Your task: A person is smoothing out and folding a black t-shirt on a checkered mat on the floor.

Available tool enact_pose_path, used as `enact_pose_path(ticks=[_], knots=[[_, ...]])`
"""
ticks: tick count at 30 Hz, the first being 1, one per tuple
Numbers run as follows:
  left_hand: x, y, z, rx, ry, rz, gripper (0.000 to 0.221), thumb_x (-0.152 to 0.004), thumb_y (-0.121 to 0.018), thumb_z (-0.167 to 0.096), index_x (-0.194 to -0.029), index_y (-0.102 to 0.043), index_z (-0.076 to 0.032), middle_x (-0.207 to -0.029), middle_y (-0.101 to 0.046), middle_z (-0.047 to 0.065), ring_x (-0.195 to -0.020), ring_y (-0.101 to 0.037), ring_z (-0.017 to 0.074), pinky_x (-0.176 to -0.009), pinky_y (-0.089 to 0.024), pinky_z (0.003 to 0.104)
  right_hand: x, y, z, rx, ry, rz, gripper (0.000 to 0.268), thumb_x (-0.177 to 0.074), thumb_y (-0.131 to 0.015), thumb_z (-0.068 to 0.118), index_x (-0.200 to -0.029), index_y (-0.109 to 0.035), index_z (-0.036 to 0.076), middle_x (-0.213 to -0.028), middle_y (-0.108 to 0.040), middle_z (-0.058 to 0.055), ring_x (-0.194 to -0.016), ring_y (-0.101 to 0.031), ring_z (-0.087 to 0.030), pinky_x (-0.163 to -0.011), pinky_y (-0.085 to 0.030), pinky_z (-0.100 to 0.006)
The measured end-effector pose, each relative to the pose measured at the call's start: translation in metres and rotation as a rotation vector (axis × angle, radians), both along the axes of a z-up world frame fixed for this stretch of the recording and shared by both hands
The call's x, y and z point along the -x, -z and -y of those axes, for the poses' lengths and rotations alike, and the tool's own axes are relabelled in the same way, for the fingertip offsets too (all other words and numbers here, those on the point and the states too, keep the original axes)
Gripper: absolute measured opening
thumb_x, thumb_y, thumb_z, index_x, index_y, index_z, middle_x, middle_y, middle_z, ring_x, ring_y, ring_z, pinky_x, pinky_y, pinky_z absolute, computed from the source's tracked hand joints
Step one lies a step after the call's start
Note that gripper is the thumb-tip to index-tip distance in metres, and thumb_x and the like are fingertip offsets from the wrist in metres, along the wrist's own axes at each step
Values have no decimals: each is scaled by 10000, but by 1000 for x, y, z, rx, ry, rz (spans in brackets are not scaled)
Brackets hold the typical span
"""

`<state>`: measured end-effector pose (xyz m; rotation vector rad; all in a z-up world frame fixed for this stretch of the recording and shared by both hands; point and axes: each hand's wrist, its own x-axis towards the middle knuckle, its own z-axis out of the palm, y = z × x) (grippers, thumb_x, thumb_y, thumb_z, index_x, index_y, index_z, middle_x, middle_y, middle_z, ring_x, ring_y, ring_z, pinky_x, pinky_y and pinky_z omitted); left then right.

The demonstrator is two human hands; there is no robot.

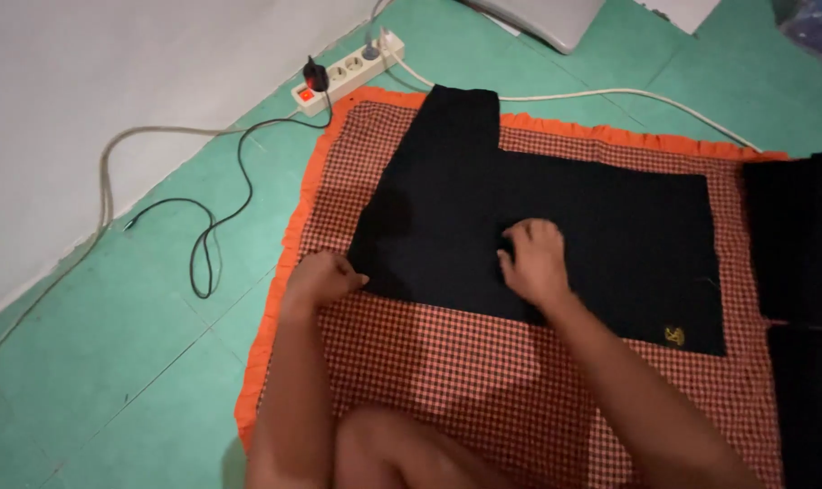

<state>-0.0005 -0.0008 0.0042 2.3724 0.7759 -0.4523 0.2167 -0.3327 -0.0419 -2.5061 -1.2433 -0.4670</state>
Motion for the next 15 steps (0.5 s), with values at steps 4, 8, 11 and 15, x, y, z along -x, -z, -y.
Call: enact_pose_path(ticks=[4,8,11,15], knots=[[-3,8,-6,-5,42,-71,435,-775,-736,-532,-995,-829,-168,-1073,-791,132,-1144,-683,381,-965,-546,456,56,-15,-36,9,-238,-61,331,-830,-721,284,-1122,-685,134,-1097,-628,-123,-1101,-593,-341,-946,-450,-466],[-2,15,-5,-59,-2,-26,430,-766,-732,-546,-947,-826,-168,-933,-792,113,-1024,-724,355,-885,-571,438,84,0,-55,202,-315,-240,705,-974,-513,498,-1554,-393,116,-1535,-381,-215,-1441,-318,-408,-1153,-230,-553],[-1,14,-7,-91,-12,-12,417,-782,-729,-528,-922,-820,-146,-889,-783,124,-987,-728,359,-873,-574,445,83,0,-64,269,-278,-304,768,-1031,-393,583,-1652,-253,153,-1689,-199,-212,-1560,-116,-421,-1212,-51,-603],[1,1,0,-73,11,48,390,-811,-724,-456,-873,-813,-81,-832,-778,159,-949,-729,400,-850,-573,479,81,-10,-71,377,-206,-362,871,-963,-430,695,-1664,-205,230,-1719,-149,-150,-1580,-58,-384,-1232,-8,-610]])
